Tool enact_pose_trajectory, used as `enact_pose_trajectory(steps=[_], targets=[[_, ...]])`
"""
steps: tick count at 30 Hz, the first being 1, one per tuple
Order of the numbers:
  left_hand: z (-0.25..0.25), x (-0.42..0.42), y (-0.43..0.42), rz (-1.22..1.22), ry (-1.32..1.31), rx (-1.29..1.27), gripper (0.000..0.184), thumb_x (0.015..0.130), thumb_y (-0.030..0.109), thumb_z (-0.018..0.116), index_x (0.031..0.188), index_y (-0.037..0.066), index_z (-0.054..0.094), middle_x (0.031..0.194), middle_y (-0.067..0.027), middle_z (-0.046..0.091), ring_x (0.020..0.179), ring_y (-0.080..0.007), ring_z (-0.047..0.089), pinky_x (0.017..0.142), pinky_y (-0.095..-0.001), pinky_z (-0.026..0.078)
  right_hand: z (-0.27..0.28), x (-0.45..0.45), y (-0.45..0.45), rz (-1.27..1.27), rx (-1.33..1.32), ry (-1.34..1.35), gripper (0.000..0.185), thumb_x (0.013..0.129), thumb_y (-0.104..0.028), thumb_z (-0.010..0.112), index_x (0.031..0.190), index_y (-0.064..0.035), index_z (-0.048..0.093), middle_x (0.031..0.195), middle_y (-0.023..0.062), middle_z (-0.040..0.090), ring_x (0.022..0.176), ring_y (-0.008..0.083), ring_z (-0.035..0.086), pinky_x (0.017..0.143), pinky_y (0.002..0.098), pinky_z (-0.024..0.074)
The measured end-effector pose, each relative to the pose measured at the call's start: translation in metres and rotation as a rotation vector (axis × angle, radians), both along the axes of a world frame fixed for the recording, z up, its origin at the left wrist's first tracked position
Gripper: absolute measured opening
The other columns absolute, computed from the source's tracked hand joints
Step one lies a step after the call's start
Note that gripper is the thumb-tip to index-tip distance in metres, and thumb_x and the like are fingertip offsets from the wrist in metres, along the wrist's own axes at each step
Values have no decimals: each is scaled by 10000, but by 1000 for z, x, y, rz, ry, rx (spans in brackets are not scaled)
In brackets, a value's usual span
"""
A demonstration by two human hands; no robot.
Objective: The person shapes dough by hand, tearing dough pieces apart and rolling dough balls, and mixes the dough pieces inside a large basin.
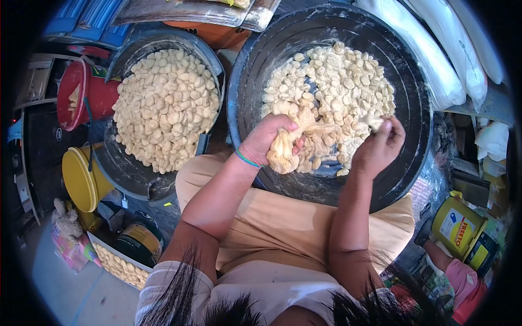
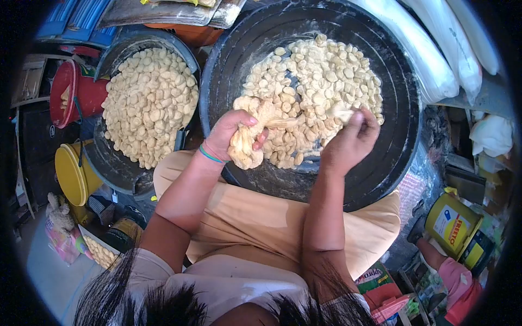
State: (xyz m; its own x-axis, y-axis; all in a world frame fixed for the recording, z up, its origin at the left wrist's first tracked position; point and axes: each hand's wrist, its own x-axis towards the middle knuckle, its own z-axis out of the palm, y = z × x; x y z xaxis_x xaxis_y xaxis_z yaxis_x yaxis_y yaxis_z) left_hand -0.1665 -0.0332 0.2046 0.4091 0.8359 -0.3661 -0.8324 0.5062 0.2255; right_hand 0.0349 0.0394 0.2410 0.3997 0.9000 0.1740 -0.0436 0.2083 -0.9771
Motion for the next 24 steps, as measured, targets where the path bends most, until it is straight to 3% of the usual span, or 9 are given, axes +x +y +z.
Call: enact_pose_trajectory(steps=[2, 7, 8, 10, 13, 16, 17, 20, 24], targets=[[1, -1, 2, 37, -32, -13, 482, 780, 128, 504, 1233, -27, 450, 923, -160, 593, 677, -211, 584, 530, -309, 490, -3, 18, 13, -5, 23, 217, 129, 915, -28, 507, 1028, 1, 562, 1032, 123, 597, 992, 173, 554, 870, 276, 434], [0, 2, 3, 66, -62, 103, 463, 804, 158, 472, 1227, -31, 462, 966, -185, 607, 642, -233, 590, 514, -315, 489, 25, 9, 1, 582, -370, -240, 315, 826, -65, 602, 1140, -64, 582, 1224, 76, 569, 1107, 198, 521, 958, 327, 390], [1, 3, 3, 35, -70, 101, 465, 810, 168, 466, 1232, -29, 461, 986, -191, 608, 640, -241, 599, 505, -312, 489, 31, -4, -6, 723, -430, -373, 434, 837, -132, 635, 1249, -64, 518, 1248, 97, 538, 1127, 195, 505, 973, 328, 383], [5, 2, 4, -24, -80, 96, 470, 821, 187, 453, 1241, -26, 457, 1027, -203, 610, 635, -258, 616, 488, -305, 488, 10, -21, -20, 937, -391, -163, 574, 854, -123, 652, 1358, -35, 392, 1237, 137, 511, 1145, 187, 485, 984, 330, 381], [14, 2, 4, -25, -44, 39, 501, 832, 206, 450, 1278, -21, 432, 1091, -229, 597, 652, -277, 640, 465, -289, 486, 1, -28, -21, 851, -322, -275, 474, 904, -99, 587, 1332, -15, 402, 1174, 149, 566, 1060, 178, 546, 903, 289, 452], [21, 4, 4, -45, 14, 133, 552, 824, 189, 476, 1326, -15, 370, 1114, -259, 580, 685, -261, 649, 465, -273, 492, 15, -29, -14, 506, -330, -2, 299, 947, -111, 511, 1227, -6, 486, 1122, 150, 588, 1020, 192, 573, 863, 302, 490], [21, 6, 4, -51, 31, 176, 588, 826, 190, 475, 1361, -13, 337, 1144, -280, 567, 696, -261, 651, 464, -269, 483, 13, -26, -11, 438, -286, 96, 238, 928, -27, 480, 1162, -5, 518, 1102, 146, 585, 995, 199, 584, 863, 316, 490], [14, 3, 4, -32, -57, 166, 525, 823, 183, 484, 1321, 52, 385, 1168, -285, 551, 714, -261, 649, 469, -282, 487, 1, 1, 6, 379, -202, 12, 408, 771, 125, 366, 1114, -4, 546, 1114, 134, 557, 964, 185, 580, 892, 316, 457], [19, 2, 4, 15, -82, 81, 446, 846, 200, 470, 1275, 91, 421, 1159, -275, 552, 714, -280, 647, 467, -302, 491, 21, 4, 6, 743, -269, -314, 413, 782, -47, 571, 1192, -4, 549, 1302, 146, 498, 1265, 250, 414, 1056, 361, 290]])
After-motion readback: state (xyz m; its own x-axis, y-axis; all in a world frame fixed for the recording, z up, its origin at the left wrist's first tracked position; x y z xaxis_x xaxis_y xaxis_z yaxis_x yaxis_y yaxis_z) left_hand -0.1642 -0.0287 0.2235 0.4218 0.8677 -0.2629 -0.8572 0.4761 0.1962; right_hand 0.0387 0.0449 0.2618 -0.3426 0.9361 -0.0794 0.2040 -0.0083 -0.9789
